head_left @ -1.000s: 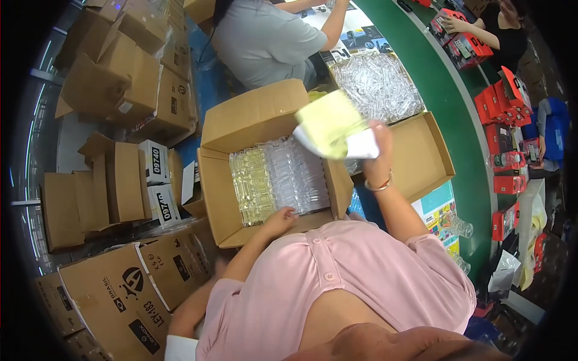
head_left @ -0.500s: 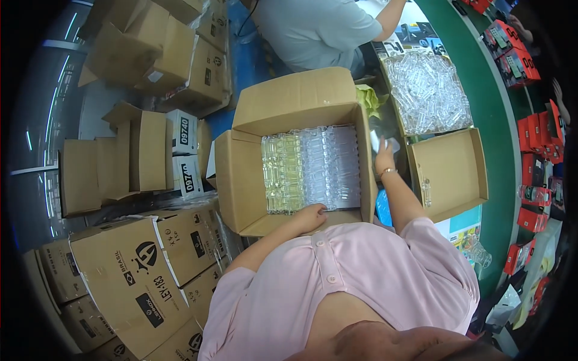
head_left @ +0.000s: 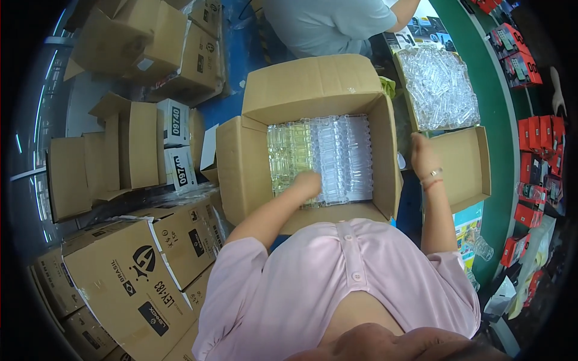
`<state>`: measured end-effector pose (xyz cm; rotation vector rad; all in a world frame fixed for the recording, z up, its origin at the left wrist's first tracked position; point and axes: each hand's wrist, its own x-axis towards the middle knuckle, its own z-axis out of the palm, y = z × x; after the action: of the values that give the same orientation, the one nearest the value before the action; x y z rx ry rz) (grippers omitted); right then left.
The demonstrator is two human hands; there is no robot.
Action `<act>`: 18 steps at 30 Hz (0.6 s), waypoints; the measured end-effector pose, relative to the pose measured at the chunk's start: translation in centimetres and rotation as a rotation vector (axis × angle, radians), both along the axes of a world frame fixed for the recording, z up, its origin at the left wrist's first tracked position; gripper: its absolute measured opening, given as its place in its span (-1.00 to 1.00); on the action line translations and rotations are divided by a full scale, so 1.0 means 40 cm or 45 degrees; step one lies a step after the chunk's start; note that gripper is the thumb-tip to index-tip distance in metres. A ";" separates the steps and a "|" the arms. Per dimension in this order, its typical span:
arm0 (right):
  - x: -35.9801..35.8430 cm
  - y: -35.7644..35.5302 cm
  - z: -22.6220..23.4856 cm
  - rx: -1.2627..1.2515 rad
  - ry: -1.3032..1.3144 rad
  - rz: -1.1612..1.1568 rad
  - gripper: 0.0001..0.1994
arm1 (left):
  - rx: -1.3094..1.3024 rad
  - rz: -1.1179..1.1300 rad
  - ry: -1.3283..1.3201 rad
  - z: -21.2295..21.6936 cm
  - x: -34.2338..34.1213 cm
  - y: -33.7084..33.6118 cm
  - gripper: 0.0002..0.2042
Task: Packing glass vials into cardboard boxes with protective padding.
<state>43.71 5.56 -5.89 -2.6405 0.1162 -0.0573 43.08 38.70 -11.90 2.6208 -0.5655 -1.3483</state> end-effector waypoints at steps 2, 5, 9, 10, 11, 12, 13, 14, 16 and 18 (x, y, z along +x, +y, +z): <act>0.020 0.077 0.138 0.071 -0.124 0.105 -0.77 | -0.013 0.142 -0.360 -0.039 0.063 0.019 -0.70; 0.069 0.222 0.237 0.119 -0.247 0.515 -0.66 | -0.134 0.554 -0.676 -0.051 0.177 0.059 -0.69; 0.158 0.401 0.151 0.042 0.291 0.898 -0.73 | -0.295 0.548 -0.523 -0.089 0.306 0.127 -0.58; 0.188 0.445 0.104 -0.053 0.437 0.869 -0.72 | -0.346 0.448 -0.371 -0.093 0.327 0.129 -0.55; 0.219 0.481 0.050 -0.144 0.583 0.845 -0.70 | -0.351 0.395 -0.252 -0.107 0.339 0.132 -0.54; 0.236 0.504 -0.030 -0.161 0.552 0.824 -0.67 | -0.351 0.396 -0.241 -0.128 0.348 0.136 -0.54; 0.250 0.531 -0.103 -0.172 0.519 0.814 -0.64 | -0.338 0.359 -0.228 -0.155 0.355 0.152 -0.54; 0.260 0.560 -0.148 -0.157 0.531 0.831 -0.64 | -0.320 0.327 -0.209 -0.180 0.357 0.176 -0.54; 0.256 0.565 -0.238 -0.056 0.620 0.524 -0.56 | -0.312 0.232 -0.150 -0.162 0.373 0.153 -0.54; 0.236 0.554 -0.304 -0.048 0.642 0.432 -0.50 | -0.300 0.146 -0.102 -0.141 0.371 0.136 -0.53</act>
<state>53.14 27.71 -18.06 -2.6144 -0.1678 0.7251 57.92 44.16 -17.56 2.4824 -0.5389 -1.0769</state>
